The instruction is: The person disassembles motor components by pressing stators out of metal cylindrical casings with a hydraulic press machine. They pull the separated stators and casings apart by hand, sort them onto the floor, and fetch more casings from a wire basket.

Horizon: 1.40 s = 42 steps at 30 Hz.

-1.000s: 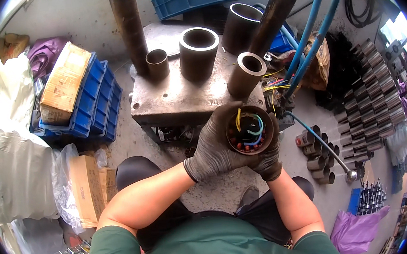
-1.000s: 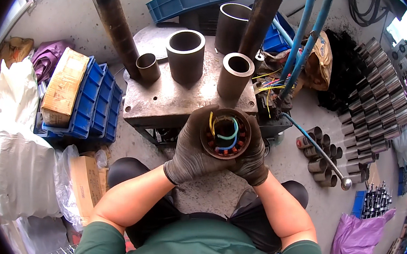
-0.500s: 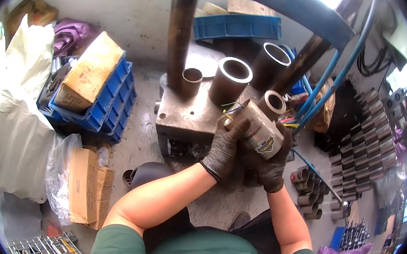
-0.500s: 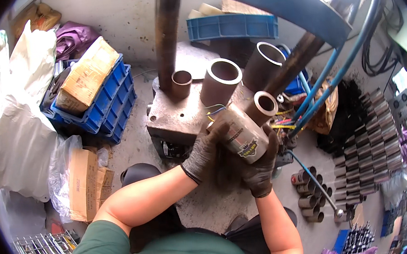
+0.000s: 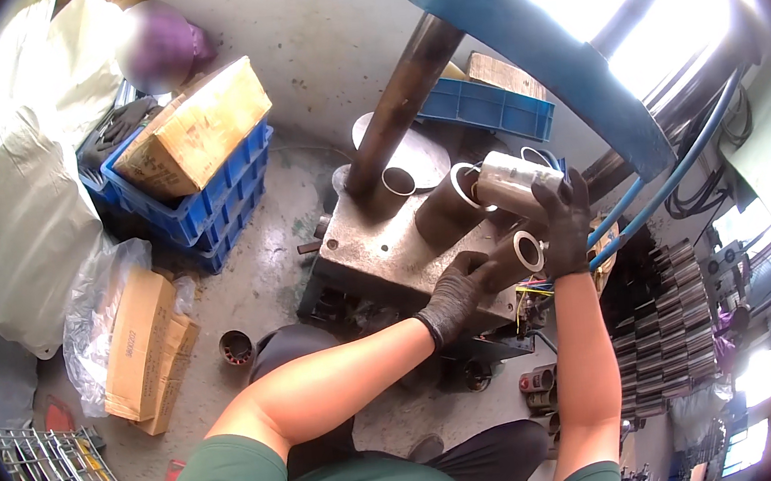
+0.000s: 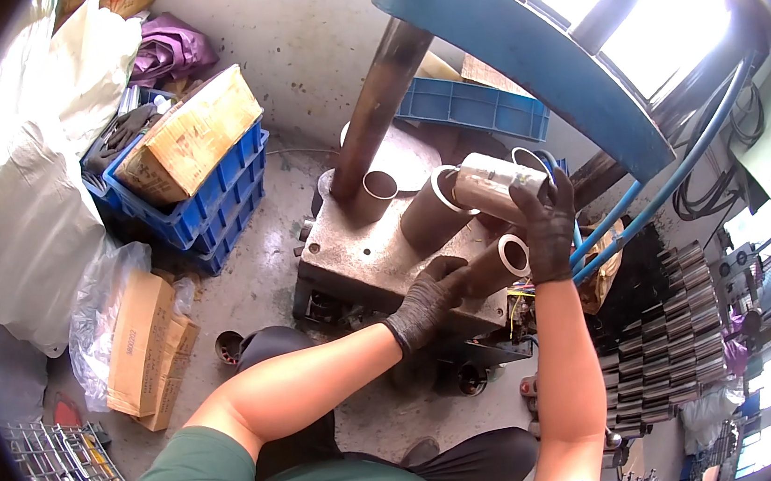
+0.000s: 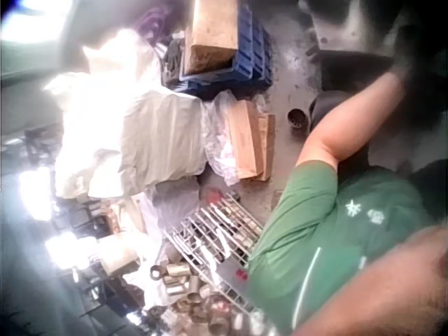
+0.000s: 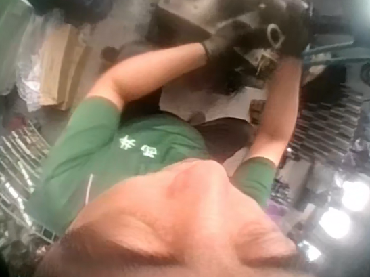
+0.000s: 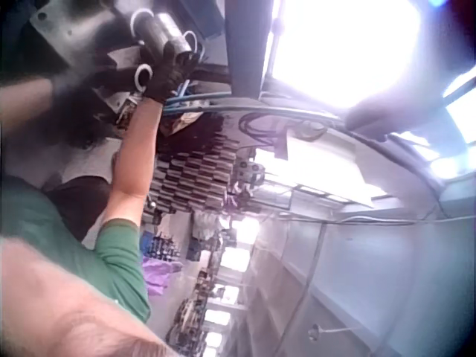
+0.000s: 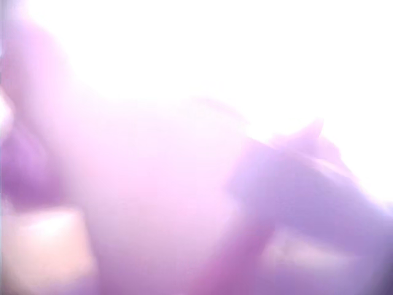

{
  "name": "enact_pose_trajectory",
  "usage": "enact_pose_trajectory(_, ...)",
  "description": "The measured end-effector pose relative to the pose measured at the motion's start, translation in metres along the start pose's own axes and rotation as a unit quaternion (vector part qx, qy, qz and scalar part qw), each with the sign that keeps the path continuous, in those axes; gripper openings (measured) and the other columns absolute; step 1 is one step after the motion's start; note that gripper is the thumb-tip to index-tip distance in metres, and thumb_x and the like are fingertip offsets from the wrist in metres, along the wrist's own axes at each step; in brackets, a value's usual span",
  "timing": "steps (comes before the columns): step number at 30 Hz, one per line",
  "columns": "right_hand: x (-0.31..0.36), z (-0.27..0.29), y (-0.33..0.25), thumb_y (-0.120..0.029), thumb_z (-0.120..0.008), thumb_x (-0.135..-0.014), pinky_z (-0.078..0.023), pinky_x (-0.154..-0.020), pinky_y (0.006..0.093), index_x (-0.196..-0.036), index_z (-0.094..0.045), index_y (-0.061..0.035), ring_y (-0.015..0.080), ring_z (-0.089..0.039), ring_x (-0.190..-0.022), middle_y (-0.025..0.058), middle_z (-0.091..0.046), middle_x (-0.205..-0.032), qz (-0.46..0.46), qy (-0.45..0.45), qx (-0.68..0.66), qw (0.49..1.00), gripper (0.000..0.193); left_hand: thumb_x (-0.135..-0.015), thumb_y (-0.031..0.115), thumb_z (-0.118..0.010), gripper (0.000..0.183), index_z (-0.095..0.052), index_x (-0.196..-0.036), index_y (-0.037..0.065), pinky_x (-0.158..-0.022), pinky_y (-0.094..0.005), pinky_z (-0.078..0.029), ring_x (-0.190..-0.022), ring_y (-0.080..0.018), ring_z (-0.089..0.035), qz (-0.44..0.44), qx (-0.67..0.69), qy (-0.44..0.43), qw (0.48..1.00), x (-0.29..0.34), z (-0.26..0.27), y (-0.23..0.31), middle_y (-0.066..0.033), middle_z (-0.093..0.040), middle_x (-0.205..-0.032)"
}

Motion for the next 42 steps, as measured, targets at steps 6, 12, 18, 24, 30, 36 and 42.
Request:
enact_pose_trajectory(6, -0.057, -0.015, 0.004, -0.015, -0.084, -0.089, -0.053, -0.101, 0.0349, -0.133, -0.062, 0.0029, 0.0202, -0.065, -0.114, 0.0093, -0.069, -0.124, 0.017, -0.032, 0.113, 0.993, 0.052, -0.102, 0.026, -0.070, 0.033, -0.062, -0.123, 0.002, -0.091, -0.0339, -0.054, -0.097, -0.0177, -0.064, -0.070, -0.158, 0.002, 0.985, -0.016, -0.010, -0.032, -0.0099, -0.069, -0.105)
enact_pose_trajectory(12, -0.095, -0.039, 0.000, -0.045, -0.078, -0.091, -0.052, -0.104, 0.0422, -0.125, -0.069, -0.0019, 0.0383, -0.069, -0.117, 0.0242, -0.073, -0.123, 0.045, -0.122, 0.404, 0.906, 0.055, -0.100, 0.029, -0.072, 0.038, -0.060, -0.127, 0.004, -0.096, -0.0409, -0.055, -0.106, -0.0259, -0.070, -0.080, -0.275, -0.019, 0.958, -0.008, -0.018, -0.025, -0.0173, -0.072, -0.113)
enact_pose_trajectory(18, -0.091, -0.080, -0.026, -0.063, -0.064, -0.094, -0.052, -0.104, 0.0513, -0.128, -0.068, -0.0137, 0.0470, -0.067, -0.119, 0.0290, -0.070, -0.125, 0.030, -0.145, 0.617, 0.773, 0.060, -0.101, 0.028, -0.071, 0.044, -0.056, -0.133, 0.002, -0.092, -0.0397, -0.057, -0.099, -0.0244, -0.072, -0.074, -0.280, -0.068, 0.955, 0.002, -0.019, -0.022, -0.0150, -0.073, -0.106)
enact_pose_trajectory(24, -0.103, -0.064, -0.009, -0.069, -0.062, -0.093, -0.051, -0.106, 0.0519, -0.136, -0.065, -0.0149, 0.0447, -0.066, -0.124, 0.0289, -0.067, -0.131, 0.020, -0.120, 0.657, 0.744, 0.070, -0.100, 0.027, -0.072, 0.045, -0.055, -0.134, 0.002, -0.093, -0.0406, -0.057, -0.099, -0.0245, -0.071, -0.074, -0.296, -0.093, 0.948, 0.005, -0.024, -0.020, -0.0137, -0.073, -0.106)
enact_pose_trajectory(30, -0.010, -0.032, -0.034, -0.025, -0.071, -0.101, -0.054, -0.094, 0.0448, -0.123, -0.062, -0.0039, 0.0357, -0.066, -0.109, 0.0198, -0.068, -0.116, 0.165, -0.091, 0.377, 0.907, 0.032, -0.100, 0.026, -0.071, 0.041, -0.058, -0.132, 0.004, -0.098, -0.0398, -0.055, -0.108, -0.0245, -0.067, -0.148, -0.308, -0.089, 0.936, -0.003, -0.017, -0.024, -0.0151, -0.070, -0.114)
enact_pose_trajectory(36, 0.152, 0.051, -0.064, 0.000, -0.067, -0.093, -0.051, -0.098, 0.0421, -0.125, -0.065, -0.0020, 0.0373, -0.064, -0.113, 0.0186, -0.067, -0.122, 0.079, -0.101, 0.367, 0.921, 0.032, -0.102, 0.027, -0.069, 0.036, -0.061, -0.129, 0.005, -0.097, -0.0319, -0.050, -0.107, -0.0156, -0.061, -0.056, -0.119, -0.071, 0.989, 0.007, 0.004, -0.001, -0.0056, -0.067, -0.114)
enact_pose_trajectory(42, 0.298, 0.170, -0.130, 0.001, -0.061, -0.099, -0.047, -0.108, 0.0433, -0.112, -0.066, 0.0004, 0.0326, -0.061, -0.120, 0.0152, -0.067, -0.121, 0.230, 0.184, 0.543, 0.786, 0.014, -0.100, 0.026, -0.067, 0.038, -0.061, -0.133, 0.006, -0.092, -0.0321, -0.052, -0.099, -0.0153, -0.064, -0.008, -0.038, -0.030, 0.999, 0.031, 0.003, 0.027, -0.0053, -0.068, -0.108)
Point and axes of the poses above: each hand's wrist, its own x-axis away from the middle knuckle, its own z-axis out of the back of the hand, y = z × x, the point moved 3 cm from there along -x, towards the middle knuckle
